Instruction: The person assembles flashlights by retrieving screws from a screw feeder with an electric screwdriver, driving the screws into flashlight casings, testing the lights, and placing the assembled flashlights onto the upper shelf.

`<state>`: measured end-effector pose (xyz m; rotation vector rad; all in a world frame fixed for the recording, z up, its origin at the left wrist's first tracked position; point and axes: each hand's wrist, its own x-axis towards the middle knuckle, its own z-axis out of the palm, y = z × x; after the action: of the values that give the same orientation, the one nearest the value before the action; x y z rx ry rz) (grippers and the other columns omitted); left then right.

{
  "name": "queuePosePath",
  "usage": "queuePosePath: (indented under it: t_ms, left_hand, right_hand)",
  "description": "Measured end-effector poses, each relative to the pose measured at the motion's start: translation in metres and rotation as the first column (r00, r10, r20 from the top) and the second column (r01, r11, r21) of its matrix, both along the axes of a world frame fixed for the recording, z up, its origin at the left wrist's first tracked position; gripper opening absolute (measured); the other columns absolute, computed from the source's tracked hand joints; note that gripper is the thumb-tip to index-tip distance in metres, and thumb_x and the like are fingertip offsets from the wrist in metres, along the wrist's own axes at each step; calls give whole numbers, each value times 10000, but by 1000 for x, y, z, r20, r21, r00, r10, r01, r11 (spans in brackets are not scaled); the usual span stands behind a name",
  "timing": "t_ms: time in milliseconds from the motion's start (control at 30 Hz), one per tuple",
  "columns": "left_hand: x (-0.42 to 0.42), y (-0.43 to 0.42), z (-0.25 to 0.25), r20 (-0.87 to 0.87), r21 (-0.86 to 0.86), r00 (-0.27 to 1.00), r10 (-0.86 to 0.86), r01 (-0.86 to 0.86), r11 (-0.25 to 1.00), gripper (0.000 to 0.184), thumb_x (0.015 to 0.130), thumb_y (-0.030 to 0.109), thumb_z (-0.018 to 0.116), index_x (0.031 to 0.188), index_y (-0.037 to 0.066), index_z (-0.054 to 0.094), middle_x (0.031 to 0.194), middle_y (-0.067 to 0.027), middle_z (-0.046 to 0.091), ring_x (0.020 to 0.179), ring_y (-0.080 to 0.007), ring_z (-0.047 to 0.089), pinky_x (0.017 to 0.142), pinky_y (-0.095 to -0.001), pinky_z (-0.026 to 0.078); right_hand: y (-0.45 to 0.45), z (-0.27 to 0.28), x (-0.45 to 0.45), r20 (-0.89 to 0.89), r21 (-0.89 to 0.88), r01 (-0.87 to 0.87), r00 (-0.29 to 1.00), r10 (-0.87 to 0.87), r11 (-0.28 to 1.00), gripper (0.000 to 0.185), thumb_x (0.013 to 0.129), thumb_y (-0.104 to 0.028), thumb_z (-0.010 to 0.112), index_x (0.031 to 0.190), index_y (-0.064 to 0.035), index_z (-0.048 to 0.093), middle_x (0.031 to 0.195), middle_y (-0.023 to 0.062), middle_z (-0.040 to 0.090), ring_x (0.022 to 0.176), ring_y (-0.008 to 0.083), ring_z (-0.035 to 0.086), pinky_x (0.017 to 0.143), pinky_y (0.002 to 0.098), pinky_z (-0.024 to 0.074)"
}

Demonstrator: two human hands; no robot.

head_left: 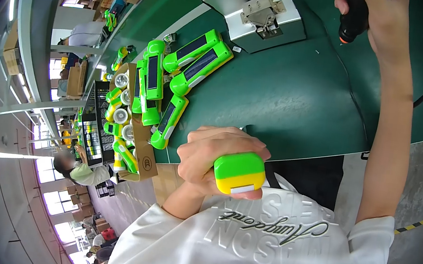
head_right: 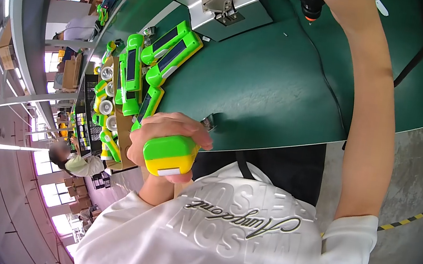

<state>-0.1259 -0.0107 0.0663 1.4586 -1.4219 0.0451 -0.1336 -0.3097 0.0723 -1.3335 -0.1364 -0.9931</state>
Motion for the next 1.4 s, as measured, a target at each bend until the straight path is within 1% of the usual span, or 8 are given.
queuePosePath:
  t_ms: [167,667,900,1067,1167,1267,1367,1400]
  left_hand:
    - [4,-3,4,9,-6,998,-67,67,998,531,817,336,866,983,-112,635,757,-165,717,608,-241,704,540,-314,587]
    - [18,6,12,76,46,995,-60,56,997,481,757,292,910,920,-85,661,739,-150,709,621,-259,717,543,-309,588]
    - [29,11,12,75,31,996,-53,50,998,493,754,313,912,906,-83,662,736,-141,708,610,-258,715,549,-314,589]
    - [40,14,11,84,31,995,-46,44,999,525,756,338,910,926,-89,656,725,-146,702,608,-266,713,548,-317,589]
    - [44,17,8,94,56,995,-25,20,998,538,891,458,763,937,-52,599,690,-130,698,558,-244,688,548,-341,602]
    - [41,19,10,-34,27,999,-2,3,1000,588,914,565,694,971,-8,574,649,-91,670,525,-222,665,516,-328,588]
    - [37,22,9,-460,-261,865,-200,84,962,572,893,480,768,1011,-46,577,683,-118,676,568,-239,683,546,-329,586]
    - [38,23,14,-489,-271,842,-227,100,957,618,929,585,672,1029,-11,544,686,-115,679,540,-224,665,535,-340,581]
  right_hand:
    - [6,1,-1,15,-7,23,1000,-23,1000,233,915,-239,723,933,-14,663,627,25,595,482,92,554,458,238,439]
    - [11,6,-3,-58,86,34,998,-29,996,199,916,-160,713,989,6,631,646,36,583,486,100,549,454,238,446]
    - [16,5,0,-12,96,79,997,-78,992,206,915,-144,711,1011,12,616,652,42,578,484,106,545,449,238,455]
    - [13,3,0,-5,88,46,999,-46,995,224,914,-145,705,1018,24,604,647,49,575,486,110,548,448,237,457]
    - [16,1,1,14,55,71,997,-72,996,250,924,-166,689,1039,32,590,641,51,568,473,113,539,448,237,452]
    - [23,6,-1,-61,27,189,980,-187,982,278,937,-181,665,1071,42,568,634,53,559,457,114,522,446,239,443]
    - [0,-8,-7,-131,-15,43,990,-44,999,323,990,-187,568,1208,47,522,685,41,516,517,116,482,529,261,411]
    - [-19,-20,-7,-171,-61,-107,981,95,992,381,1037,-209,498,1317,50,498,746,27,486,591,110,462,617,268,390]
